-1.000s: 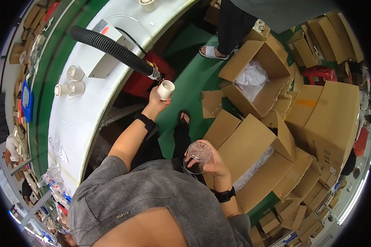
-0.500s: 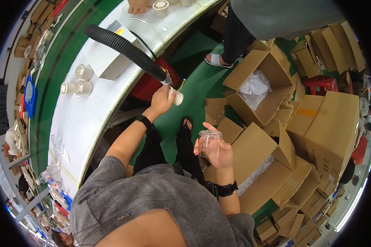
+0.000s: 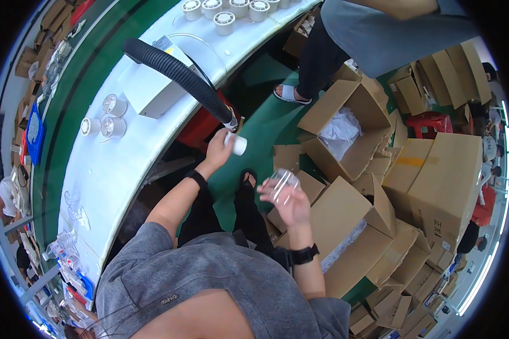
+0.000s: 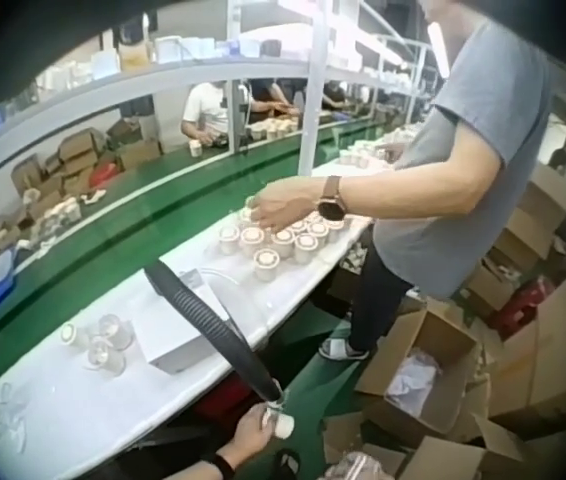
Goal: The person inserts a small fan into a clear plastic cup, secures it with a rubber band, and places the assembly into a cardboard box. Then, the person places clear plastic cups into plastic bags and packs them into a box before returning to the fan assembly.
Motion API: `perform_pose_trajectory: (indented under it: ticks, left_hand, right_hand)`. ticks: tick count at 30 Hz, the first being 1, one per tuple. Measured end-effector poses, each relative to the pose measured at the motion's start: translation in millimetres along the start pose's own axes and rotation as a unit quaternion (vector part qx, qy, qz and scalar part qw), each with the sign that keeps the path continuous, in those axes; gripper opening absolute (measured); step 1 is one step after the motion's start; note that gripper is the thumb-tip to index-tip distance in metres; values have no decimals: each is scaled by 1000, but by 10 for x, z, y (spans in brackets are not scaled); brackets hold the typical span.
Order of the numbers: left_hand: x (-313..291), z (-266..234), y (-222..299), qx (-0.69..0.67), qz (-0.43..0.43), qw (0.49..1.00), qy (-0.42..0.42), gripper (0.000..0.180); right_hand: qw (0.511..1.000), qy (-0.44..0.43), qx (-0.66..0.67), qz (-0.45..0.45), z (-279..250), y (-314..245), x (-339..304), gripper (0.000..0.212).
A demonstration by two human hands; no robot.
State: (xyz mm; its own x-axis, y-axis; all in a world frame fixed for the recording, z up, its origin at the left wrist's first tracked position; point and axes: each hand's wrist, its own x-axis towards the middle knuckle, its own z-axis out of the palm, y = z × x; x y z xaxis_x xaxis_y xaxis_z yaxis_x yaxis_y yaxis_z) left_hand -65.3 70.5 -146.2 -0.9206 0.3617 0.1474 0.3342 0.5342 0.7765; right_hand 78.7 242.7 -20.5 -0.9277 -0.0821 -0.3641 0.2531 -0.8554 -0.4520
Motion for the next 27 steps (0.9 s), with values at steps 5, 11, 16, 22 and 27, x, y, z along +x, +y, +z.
perform_pose_trajectory:
  ticks: [5, 11, 16, 22, 27]
  left_hand:
    - [-353, -380, 87, -598, -327, 731, 8, 29]
    - [-792, -1154, 583, -676, -381, 630, 33, 35]
    - [-957, -1496, 544, -746, -333, 577, -24, 38]
    - [-938, -1589, 569, -686, -393, 607, 81, 35]
    - [-916, -1556, 598, -660, -337, 671, 33, 30]
  right_hand:
    - [996, 93, 13, 3, -207, 33, 695, 52]
    - [967, 228, 77, 89, -423, 388, 1560, 58]
    - [934, 316, 113, 122, -380, 651, 1852, 52]
    - [959, 248, 102, 92, -290, 725, 1834, 49]
    - [954, 278, 69, 90, -415, 665, 1749, 49]
